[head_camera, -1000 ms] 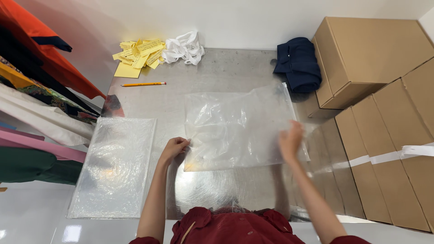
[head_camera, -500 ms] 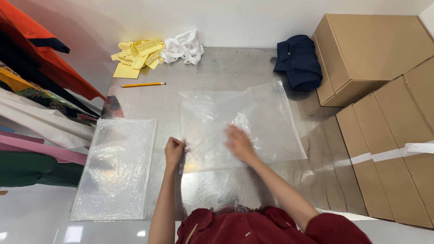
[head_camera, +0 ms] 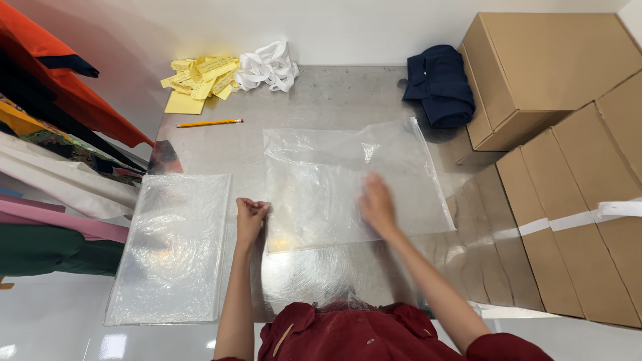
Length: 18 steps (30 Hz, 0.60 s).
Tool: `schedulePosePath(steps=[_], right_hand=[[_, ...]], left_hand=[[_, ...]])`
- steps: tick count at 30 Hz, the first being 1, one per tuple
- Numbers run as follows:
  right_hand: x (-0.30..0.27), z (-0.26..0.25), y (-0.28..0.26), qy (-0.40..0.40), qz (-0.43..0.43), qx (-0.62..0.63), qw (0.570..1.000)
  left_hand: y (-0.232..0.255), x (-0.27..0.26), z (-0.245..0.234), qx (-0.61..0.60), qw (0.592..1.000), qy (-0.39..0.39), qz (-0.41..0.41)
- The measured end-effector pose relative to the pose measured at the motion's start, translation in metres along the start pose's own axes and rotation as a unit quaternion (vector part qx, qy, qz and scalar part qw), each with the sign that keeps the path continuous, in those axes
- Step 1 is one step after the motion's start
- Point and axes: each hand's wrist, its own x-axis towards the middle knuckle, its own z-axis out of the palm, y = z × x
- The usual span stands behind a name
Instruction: The person unties a white ribbon from a cardboard box, removes a black object wrapped in plastic, and then prepares a new plastic bubble wrap sleeve on a metal table.
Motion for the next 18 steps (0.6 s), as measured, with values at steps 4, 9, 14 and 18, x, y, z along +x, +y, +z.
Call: schedulePosePath(steps=[4, 9, 14, 18], right_hand=[[0.010, 0.036, -0.091, -0.090, -0.117, 0.127, 0.981], [0.000, 0.057, -0.114, -0.255, -0.172, 0.056, 0.950], [-0.023, 0.023, -0.007, -0.159, -0.152, 0.021, 0.975], [-0.046, -0.036, 0.094, -0.079, -0.033, -0.096, 0.992]], left_hand=[[0.006, -0.012, -0.007, 0.032, 0.999, -0.038, 0.016], [0.017, -0.010, -0.015, 0.161, 0.981, -0.072, 0.076], [0.037, -0.019, -0.018, 0.230, 0.962, -0.112, 0.098], [0.050, -0.026, -0.023, 0.220, 0.959, -0.162, 0.077]])
